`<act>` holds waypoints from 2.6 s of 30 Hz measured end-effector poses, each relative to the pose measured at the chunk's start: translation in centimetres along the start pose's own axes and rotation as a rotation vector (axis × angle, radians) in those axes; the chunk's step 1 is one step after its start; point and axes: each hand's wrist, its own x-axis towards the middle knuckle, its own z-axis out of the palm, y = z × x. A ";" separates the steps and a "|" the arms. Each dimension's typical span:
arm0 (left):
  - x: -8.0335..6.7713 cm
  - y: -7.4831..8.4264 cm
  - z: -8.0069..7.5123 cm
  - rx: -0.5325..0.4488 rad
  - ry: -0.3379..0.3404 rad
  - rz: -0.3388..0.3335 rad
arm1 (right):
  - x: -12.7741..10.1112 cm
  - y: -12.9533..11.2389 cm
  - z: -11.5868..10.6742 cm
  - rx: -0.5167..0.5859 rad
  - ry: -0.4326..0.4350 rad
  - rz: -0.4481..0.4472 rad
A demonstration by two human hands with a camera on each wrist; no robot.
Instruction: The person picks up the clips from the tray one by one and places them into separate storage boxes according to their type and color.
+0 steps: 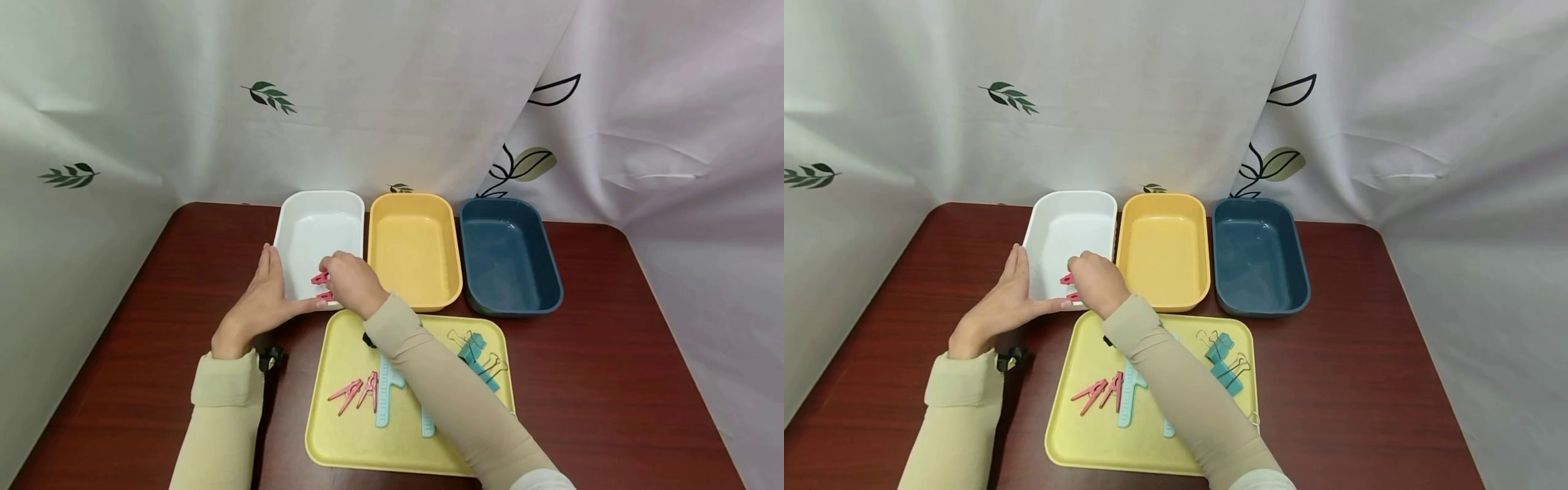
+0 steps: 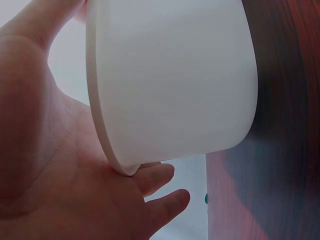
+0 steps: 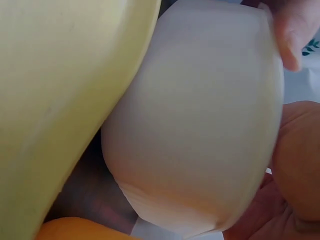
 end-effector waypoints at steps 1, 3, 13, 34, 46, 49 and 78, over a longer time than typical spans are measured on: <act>0.0 0.0 0.0 -0.001 0.000 0.000 | 0.1 0.0 0.1 -0.016 -0.001 -0.001; 0.0 0.0 0.0 -0.001 -0.002 -0.001 | 0.2 -0.1 0.2 -0.042 -0.004 -0.002; 0.0 0.0 -0.1 -0.009 0.009 0.005 | 0.5 -0.4 0.3 -0.066 -0.024 0.019; -0.2 -0.2 0.0 -0.018 0.000 -0.009 | 0.4 -0.5 0.2 -0.030 -0.031 0.004; -0.2 -0.2 -0.2 -0.015 -0.009 -0.012 | -0.4 -0.6 -0.8 -0.027 0.031 -0.013; -0.2 0.0 -0.2 -0.012 -0.020 -0.014 | -0.7 -0.6 -1.2 -0.018 0.046 -0.021; 0.1 0.2 0.1 -0.018 -0.014 -0.013 | -5.0 -1.2 -4.3 0.022 0.092 -0.137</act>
